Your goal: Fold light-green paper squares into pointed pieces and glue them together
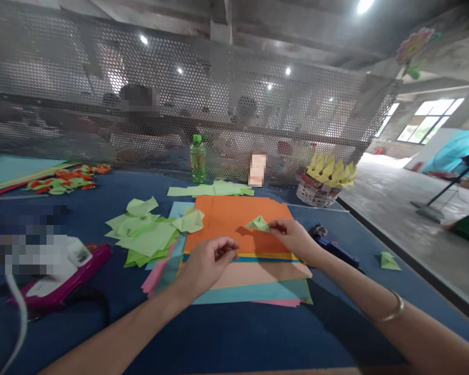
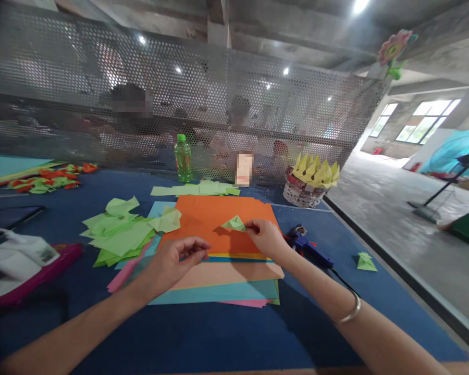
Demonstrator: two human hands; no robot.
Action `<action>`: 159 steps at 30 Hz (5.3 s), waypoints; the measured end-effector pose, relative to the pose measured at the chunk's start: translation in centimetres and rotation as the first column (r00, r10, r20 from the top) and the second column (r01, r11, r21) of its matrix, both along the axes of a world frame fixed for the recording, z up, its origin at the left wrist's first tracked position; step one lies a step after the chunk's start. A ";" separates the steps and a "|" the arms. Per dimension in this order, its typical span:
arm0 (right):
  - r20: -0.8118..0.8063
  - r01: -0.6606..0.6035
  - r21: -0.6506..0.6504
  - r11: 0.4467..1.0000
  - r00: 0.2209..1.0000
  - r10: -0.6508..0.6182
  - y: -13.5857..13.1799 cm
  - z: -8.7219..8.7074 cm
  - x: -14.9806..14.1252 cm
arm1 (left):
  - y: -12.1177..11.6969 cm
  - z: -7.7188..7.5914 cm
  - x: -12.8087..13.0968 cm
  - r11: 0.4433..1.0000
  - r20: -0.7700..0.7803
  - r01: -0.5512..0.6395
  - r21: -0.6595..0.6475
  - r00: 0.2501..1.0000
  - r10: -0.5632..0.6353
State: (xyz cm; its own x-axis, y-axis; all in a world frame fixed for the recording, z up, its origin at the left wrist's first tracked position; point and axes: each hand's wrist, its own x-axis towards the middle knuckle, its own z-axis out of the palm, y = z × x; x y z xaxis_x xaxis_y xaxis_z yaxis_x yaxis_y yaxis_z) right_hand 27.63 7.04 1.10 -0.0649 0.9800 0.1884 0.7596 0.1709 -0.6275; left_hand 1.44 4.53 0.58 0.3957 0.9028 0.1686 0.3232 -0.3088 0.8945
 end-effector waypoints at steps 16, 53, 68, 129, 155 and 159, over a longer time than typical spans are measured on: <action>0.215 0.039 0.063 0.997 0.975 -0.051 4.9 -0.2 -3.0 | -0.9 0.2 0.1 0.996 -0.093 0.066 0.060 0.994 -0.060; 0.467 -0.192 0.244 0.951 0.883 0.059 -1.6 0.3 -1.5 | 5.8 0.2 -7.0 0.810 -0.610 -0.075 0.582 0.618 0.496; 0.319 -0.259 0.307 0.916 0.935 0.158 -6.8 1.1 -2.9 | 0.4 0.8 -1.2 0.835 -0.510 0.209 0.509 0.855 0.096; 0.424 -0.467 0.386 0.795 0.856 0.297 -7.8 -0.6 -1.9 | -2.8 -0.2 -0.6 0.769 -0.668 0.499 0.399 0.733 -0.129; 0.528 -0.413 0.528 0.742 0.844 0.094 -7.4 -0.6 -1.6 | -1.0 -0.7 -0.5 0.613 -0.471 0.361 0.703 0.882 0.021; 0.568 -0.425 0.444 0.789 0.815 0.120 -6.9 -1.2 -1.7 | -0.4 -1.2 -0.5 0.671 -0.549 0.405 0.621 0.836 0.003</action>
State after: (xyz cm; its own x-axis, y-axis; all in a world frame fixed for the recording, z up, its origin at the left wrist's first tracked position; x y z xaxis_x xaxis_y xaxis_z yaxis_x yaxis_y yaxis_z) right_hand 25.90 0.10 -0.06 -0.5436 0.6520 0.5286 0.7939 0.6038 0.0717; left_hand 0.91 4.09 -0.60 0.7592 0.4820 0.4374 0.4762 -0.8694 0.1315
